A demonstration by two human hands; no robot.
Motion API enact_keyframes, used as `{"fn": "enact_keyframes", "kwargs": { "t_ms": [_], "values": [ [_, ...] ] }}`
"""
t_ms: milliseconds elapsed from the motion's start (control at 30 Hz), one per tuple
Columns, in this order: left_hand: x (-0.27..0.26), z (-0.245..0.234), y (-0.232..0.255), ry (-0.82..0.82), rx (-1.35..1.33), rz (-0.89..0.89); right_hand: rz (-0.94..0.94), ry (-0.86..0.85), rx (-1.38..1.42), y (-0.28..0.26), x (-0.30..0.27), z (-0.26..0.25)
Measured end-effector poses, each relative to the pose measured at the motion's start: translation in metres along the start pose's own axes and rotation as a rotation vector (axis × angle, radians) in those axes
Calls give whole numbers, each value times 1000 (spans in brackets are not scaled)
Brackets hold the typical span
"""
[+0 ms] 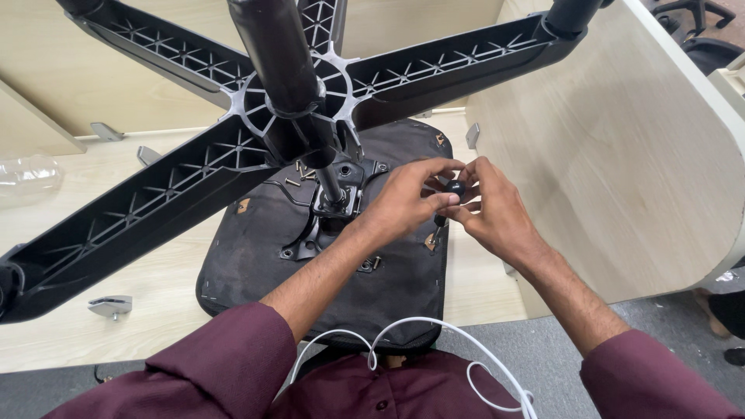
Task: The person uses a screwdriver to tighten screws into the underside of an office chair seat, securing the central metal mounting plate to the seat base. The chair is inverted on a workbench, and the person systematically fastens multiple screws around the plate.
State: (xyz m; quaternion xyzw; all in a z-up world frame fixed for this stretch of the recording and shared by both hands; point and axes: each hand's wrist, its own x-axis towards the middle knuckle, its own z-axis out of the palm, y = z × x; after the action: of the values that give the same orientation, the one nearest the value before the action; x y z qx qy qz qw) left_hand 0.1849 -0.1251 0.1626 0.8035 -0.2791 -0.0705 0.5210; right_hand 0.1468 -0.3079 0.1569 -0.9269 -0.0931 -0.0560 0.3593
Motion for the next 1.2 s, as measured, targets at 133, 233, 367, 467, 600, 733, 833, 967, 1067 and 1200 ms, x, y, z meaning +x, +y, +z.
{"fn": "enact_keyframes", "kwargs": {
  "t_ms": [133,233,367,467,600,733,833,967,1067,1200],
  "values": [
    [-1,1,-2,27,-15,-6,152,-18,31,-3,0,0],
    [1,1,-4,44,6,6,182,4,44,-4,-1,4],
    [6,0,-2,78,29,54,167,39,96,-2,-1,5],
    [9,-2,0,50,82,-27,123,-28,121,1,-1,-1],
    [5,0,-3,35,36,61,107,-70,136,1,-5,-1],
    [4,3,-7,67,5,149,97,-41,203,-2,-8,5],
    [7,4,-7,65,19,78,117,45,138,-3,-9,8],
    [13,2,-3,40,19,31,103,127,90,-2,-7,11],
    [14,-1,0,40,29,68,101,128,77,1,-7,10],
    [15,-2,3,32,58,-20,94,74,66,4,-2,11]
  ]
}}
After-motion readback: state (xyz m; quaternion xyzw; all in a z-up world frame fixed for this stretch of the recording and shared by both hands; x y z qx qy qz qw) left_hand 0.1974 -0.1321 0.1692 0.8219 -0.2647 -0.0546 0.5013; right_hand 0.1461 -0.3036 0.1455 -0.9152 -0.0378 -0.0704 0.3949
